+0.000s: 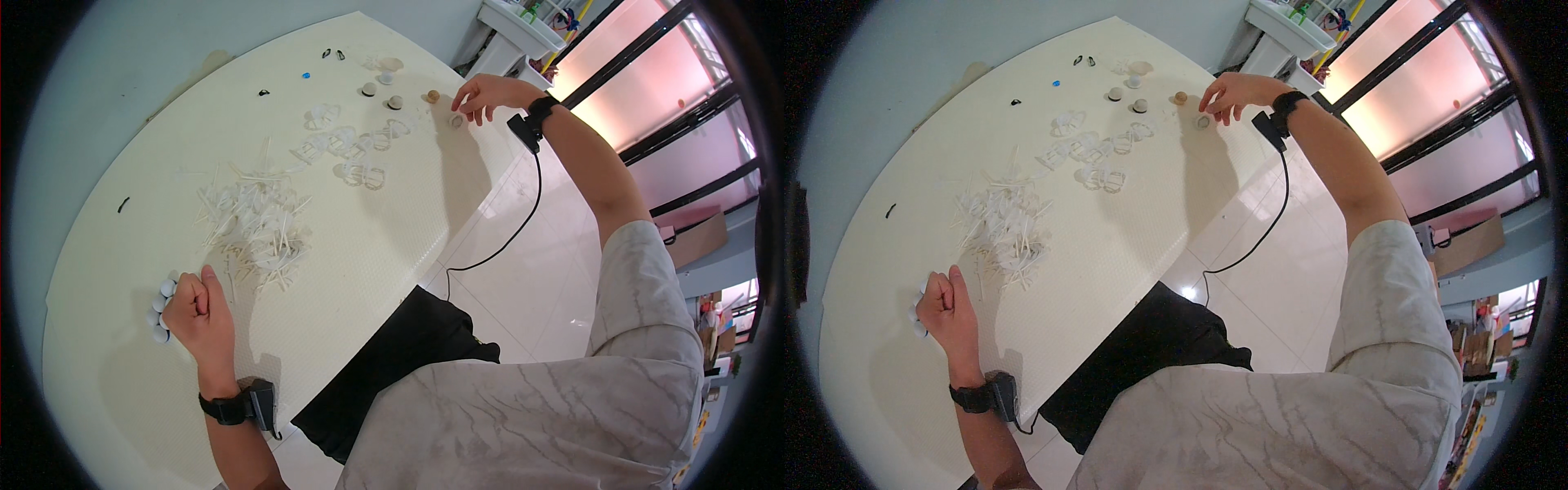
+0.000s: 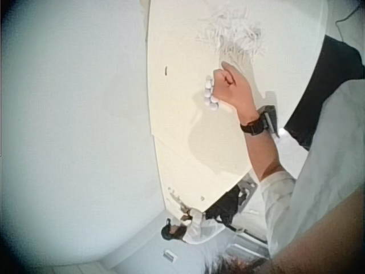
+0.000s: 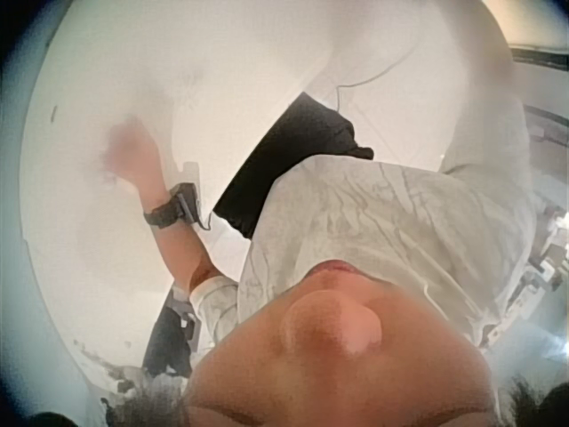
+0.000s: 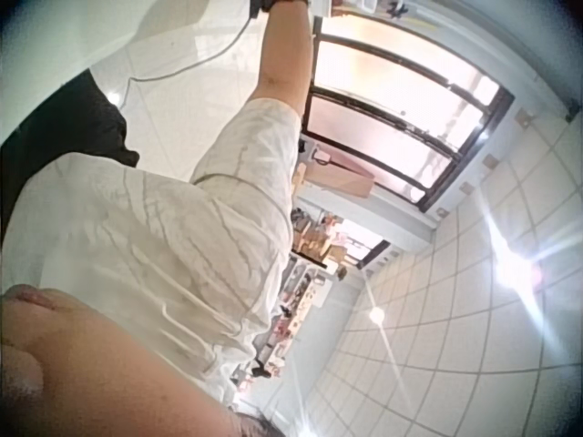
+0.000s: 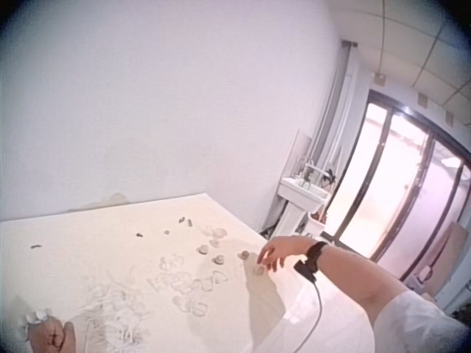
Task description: The recorder is assembling small plastic and rubber components at a table, possibly for a sports-related item like golf tees or markers.
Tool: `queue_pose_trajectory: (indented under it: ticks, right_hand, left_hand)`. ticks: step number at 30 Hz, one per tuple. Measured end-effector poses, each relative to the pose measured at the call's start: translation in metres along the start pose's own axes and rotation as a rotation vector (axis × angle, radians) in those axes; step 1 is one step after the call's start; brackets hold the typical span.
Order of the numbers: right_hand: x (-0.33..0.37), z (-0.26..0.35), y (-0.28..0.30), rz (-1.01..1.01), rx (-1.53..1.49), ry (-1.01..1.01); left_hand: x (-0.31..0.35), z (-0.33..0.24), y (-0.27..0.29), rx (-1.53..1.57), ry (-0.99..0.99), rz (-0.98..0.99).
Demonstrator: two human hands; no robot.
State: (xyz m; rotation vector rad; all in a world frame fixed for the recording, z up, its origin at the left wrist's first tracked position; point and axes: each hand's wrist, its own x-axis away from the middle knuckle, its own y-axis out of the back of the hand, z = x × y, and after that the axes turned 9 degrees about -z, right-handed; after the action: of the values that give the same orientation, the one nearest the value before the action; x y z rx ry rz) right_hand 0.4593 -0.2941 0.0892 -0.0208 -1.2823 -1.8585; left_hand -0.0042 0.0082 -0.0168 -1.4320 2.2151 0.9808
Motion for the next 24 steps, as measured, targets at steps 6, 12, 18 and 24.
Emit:
queue_pose_trajectory:
  ticks: [6,12,18,24]
  right_hand:
    - [-0.003,0.003,-0.009,0.002,-0.037,-0.025]
    - [0.005,0.014,-0.009,0.029,0.071,0.009]
    - [0.013,0.022,-0.009,0.051,0.116,0.007]
    - [0.047,0.02,-0.049,-0.144,0.373,0.413]
  left_hand:
    - [0.0,0.002,0.001,-0.009,-0.004,0.002]
    - [0.0,0.003,0.001,0.007,0.003,0.005]
    - [0.001,0.003,0.001,0.002,0.0,0.006]
    - [-0.001,-0.001,0.001,0.003,-0.021,-0.011]
